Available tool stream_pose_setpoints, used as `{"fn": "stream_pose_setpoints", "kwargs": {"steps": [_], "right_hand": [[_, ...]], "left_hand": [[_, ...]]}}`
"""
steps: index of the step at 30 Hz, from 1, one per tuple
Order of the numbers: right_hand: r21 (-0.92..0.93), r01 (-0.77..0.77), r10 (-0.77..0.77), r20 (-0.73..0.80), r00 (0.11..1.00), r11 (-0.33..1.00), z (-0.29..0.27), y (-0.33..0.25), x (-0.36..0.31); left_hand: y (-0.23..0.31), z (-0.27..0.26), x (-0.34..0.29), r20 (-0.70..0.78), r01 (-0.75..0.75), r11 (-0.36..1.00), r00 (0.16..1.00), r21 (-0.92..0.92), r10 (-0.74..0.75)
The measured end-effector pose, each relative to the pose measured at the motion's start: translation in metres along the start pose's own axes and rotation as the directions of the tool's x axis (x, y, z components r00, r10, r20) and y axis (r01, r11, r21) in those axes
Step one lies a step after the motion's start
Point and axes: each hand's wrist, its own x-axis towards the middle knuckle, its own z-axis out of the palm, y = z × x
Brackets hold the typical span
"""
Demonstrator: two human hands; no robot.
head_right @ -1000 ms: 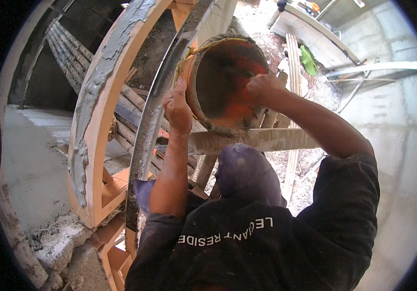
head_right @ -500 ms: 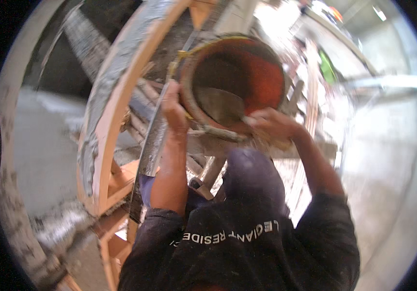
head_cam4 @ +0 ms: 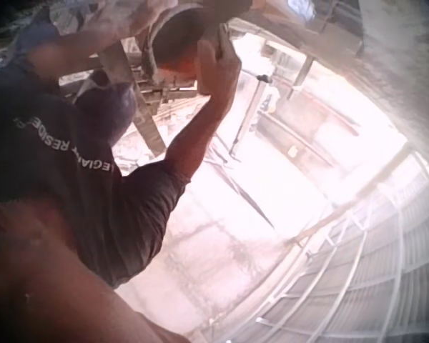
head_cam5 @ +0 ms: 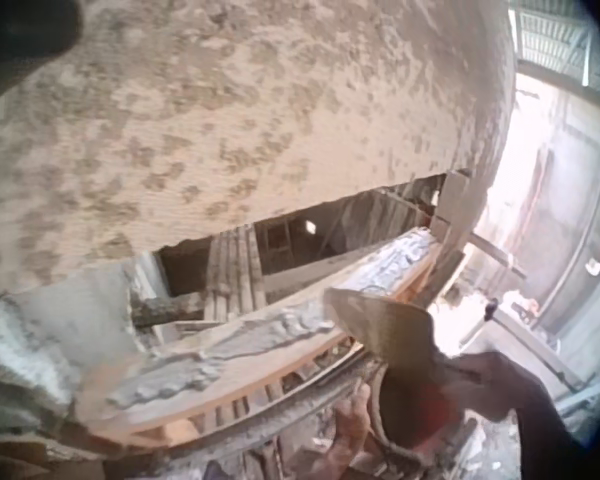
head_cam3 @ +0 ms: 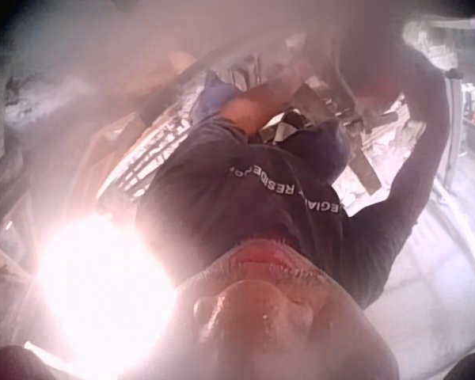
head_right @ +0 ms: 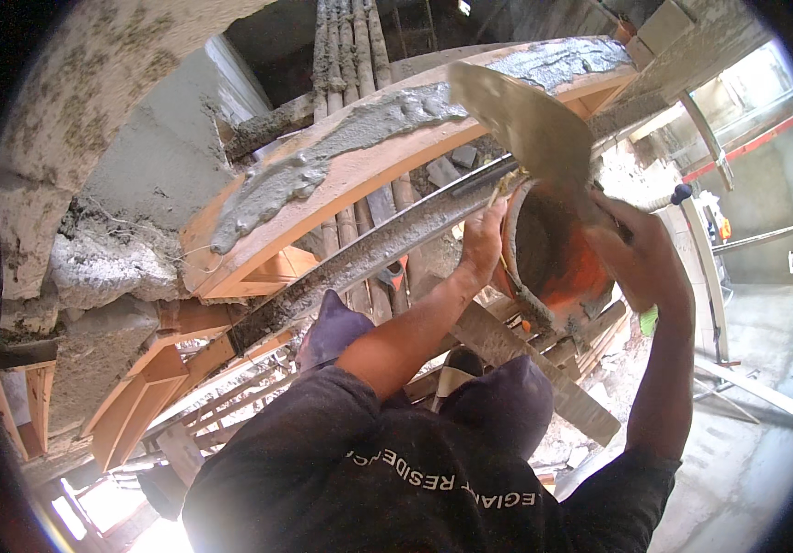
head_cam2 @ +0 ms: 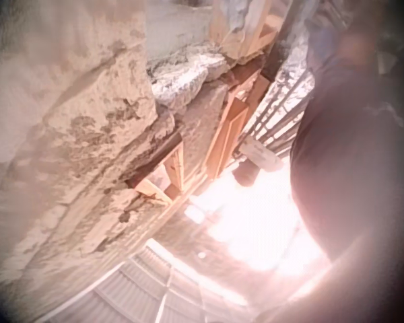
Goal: The person applies mortar to a curved wooden form using a trowel and then places stone tiles onto the mortar, pressing them into position. The person repeats this process, applying mortar and setting tiles along the curved structure.
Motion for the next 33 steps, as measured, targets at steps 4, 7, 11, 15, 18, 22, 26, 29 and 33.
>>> {"fn": "stream_pose_setpoints", "kwargs": {"steps": [4, 7, 11, 15, 18, 22, 26, 29, 33], "right_hand": [[-0.371, 0.296, -0.319, -0.001, 0.948, 0.880, 0.024, -0.049, 0.049], [-0.551, 0.308, -0.359, 0.016, 0.933, 0.776, 0.049, -0.064, 0.048], [-0.547, 0.404, -0.429, 0.089, 0.899, 0.733, 0.089, -0.072, 0.025], [-0.473, 0.552, -0.637, -0.025, 0.771, 0.687, 0.146, -0.069, 0.007], [-0.539, 0.563, -0.677, -0.017, 0.736, 0.627, 0.150, -0.063, 0.005], [-0.580, 0.343, -0.479, -0.093, 0.873, 0.739, 0.135, -0.062, 0.011], [-0.368, 0.421, -0.464, -0.033, 0.885, 0.829, 0.152, -0.083, -0.004], [-0.295, 0.472, -0.472, 0.075, 0.878, 0.831, 0.178, -0.120, -0.018], [-0.314, 0.582, -0.573, 0.130, 0.809, 0.751, 0.212, -0.136, -0.018]], "left_hand": [[-0.001, 0.011, -0.007, -0.037, -0.124, 0.992, 0.992, -0.038, 0.122], [0.016, 0.012, -0.023, -0.090, -0.136, 0.977, 0.984, 0.167, 0.152], [0.027, 0.002, -0.033, -0.014, -0.178, 0.949, 0.982, 0.261, 0.188], [0.030, 0.002, -0.035, -0.019, -0.160, 0.965, 0.986, 0.208, 0.167], [0.033, 0.002, -0.035, -0.013, -0.154, 0.970, 0.987, 0.189, 0.159], [0.031, 0.003, -0.033, -0.035, -0.169, 0.971, 0.984, 0.170, 0.177], [0.029, 0.004, -0.035, -0.048, -0.163, 0.973, 0.984, 0.163, 0.173], [0.029, 0.002, -0.040, -0.049, -0.154, 0.975, 0.985, 0.161, 0.163], [0.036, 0.004, -0.041, -0.058, -0.161, 0.977, 0.984, 0.140, 0.170]]}}
